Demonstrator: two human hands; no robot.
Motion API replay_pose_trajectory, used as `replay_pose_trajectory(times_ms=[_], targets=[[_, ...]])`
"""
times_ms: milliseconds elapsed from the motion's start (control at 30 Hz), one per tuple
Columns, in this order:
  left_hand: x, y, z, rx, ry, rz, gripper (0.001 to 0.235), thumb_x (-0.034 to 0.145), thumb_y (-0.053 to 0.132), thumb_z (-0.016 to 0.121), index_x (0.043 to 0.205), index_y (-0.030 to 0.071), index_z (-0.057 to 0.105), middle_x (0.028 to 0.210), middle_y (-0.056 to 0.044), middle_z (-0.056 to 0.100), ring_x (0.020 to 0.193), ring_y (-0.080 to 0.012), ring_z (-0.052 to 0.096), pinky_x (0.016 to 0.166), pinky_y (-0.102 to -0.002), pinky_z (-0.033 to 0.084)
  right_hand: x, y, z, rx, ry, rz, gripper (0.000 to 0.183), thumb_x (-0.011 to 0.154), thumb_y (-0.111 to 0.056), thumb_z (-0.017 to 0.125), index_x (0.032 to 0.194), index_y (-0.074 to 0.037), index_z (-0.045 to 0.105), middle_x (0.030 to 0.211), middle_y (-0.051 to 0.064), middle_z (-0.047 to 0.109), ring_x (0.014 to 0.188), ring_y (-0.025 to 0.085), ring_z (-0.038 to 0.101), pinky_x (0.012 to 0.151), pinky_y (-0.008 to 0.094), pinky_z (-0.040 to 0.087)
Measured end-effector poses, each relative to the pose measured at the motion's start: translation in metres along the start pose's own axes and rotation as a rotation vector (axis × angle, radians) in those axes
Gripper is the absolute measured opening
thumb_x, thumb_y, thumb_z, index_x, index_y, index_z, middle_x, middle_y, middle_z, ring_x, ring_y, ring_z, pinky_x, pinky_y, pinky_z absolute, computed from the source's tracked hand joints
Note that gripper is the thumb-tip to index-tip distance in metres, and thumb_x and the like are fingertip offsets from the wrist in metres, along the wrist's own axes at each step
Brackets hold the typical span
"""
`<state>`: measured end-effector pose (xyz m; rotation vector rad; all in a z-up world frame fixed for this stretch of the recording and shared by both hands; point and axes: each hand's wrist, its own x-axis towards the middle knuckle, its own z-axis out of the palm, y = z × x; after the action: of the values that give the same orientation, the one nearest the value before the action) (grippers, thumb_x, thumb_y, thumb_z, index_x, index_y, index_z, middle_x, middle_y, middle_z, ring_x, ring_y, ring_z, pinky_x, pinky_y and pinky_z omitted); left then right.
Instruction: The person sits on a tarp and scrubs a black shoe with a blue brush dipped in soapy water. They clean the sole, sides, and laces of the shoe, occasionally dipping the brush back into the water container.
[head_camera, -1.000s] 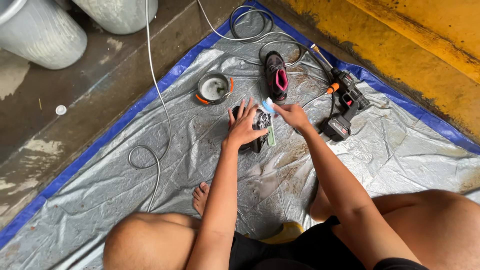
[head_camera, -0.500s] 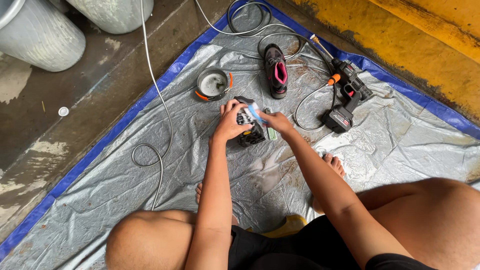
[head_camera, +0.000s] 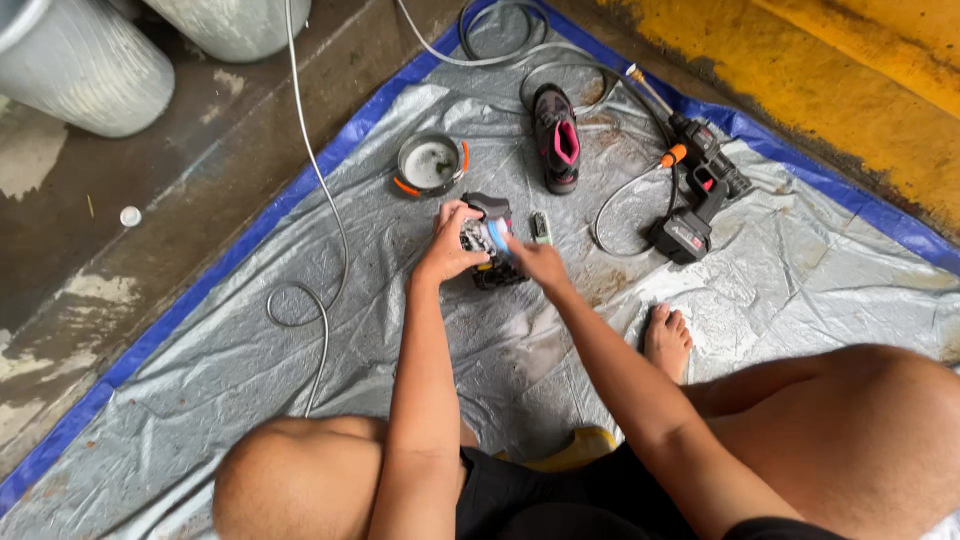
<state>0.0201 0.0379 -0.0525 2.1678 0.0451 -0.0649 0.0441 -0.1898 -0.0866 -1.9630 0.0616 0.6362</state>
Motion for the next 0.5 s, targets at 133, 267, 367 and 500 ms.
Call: replay_pose_trajectory(times_ms=[133, 267, 367, 500], targets=[[0.000, 0.003, 0.004, -0.022, 0.020, 0.054, 0.083, 0.062, 0.020, 0.097, 0.136, 0.013, 0.060, 0.153, -0.013, 0.044, 0.145, -0.0482, 0.046, 0.125, -0.057, 0.039, 0.007, -0.044, -0.020, -0.123, -0.001, -0.036, 0.077, 0.090, -0.089, 0.067, 0.084, -0.013, 0.083, 0.089, 0.019, 0.079, 0.106, 0.044, 0.075, 0.097, 0.046, 0.056], [-0.003, 0.007, 0.007, -0.101, 0.075, 0.125, 0.081, 0.062, 0.014, 0.096, 0.133, 0.008, 0.057, 0.149, -0.015, 0.045, 0.142, -0.0488, 0.046, 0.123, -0.058, 0.038, -0.010, -0.078, -0.043, -0.270, -0.033, -0.053, 0.076, 0.087, -0.088, 0.067, 0.082, -0.013, 0.083, 0.092, 0.023, 0.079, 0.112, 0.047, 0.074, 0.100, 0.049, 0.055], [-0.008, 0.016, -0.004, -0.107, 0.104, 0.162, 0.078, 0.060, 0.013, 0.097, 0.128, 0.006, 0.058, 0.146, -0.015, 0.046, 0.141, -0.0461, 0.048, 0.123, -0.055, 0.038, -0.014, -0.087, -0.046, -0.295, -0.051, -0.052, 0.076, 0.086, -0.087, 0.068, 0.083, -0.012, 0.083, 0.092, 0.023, 0.079, 0.112, 0.046, 0.074, 0.101, 0.049, 0.055], [-0.003, 0.013, -0.013, 0.007, 0.130, 0.179, 0.080, 0.055, 0.009, 0.097, 0.124, 0.006, 0.056, 0.144, -0.016, 0.047, 0.135, -0.0516, 0.050, 0.117, -0.061, 0.041, -0.028, -0.122, -0.035, -0.434, 0.026, -0.191, 0.083, 0.089, -0.088, 0.065, 0.084, -0.007, 0.081, 0.088, 0.032, 0.075, 0.108, 0.053, 0.074, 0.095, 0.056, 0.057]])
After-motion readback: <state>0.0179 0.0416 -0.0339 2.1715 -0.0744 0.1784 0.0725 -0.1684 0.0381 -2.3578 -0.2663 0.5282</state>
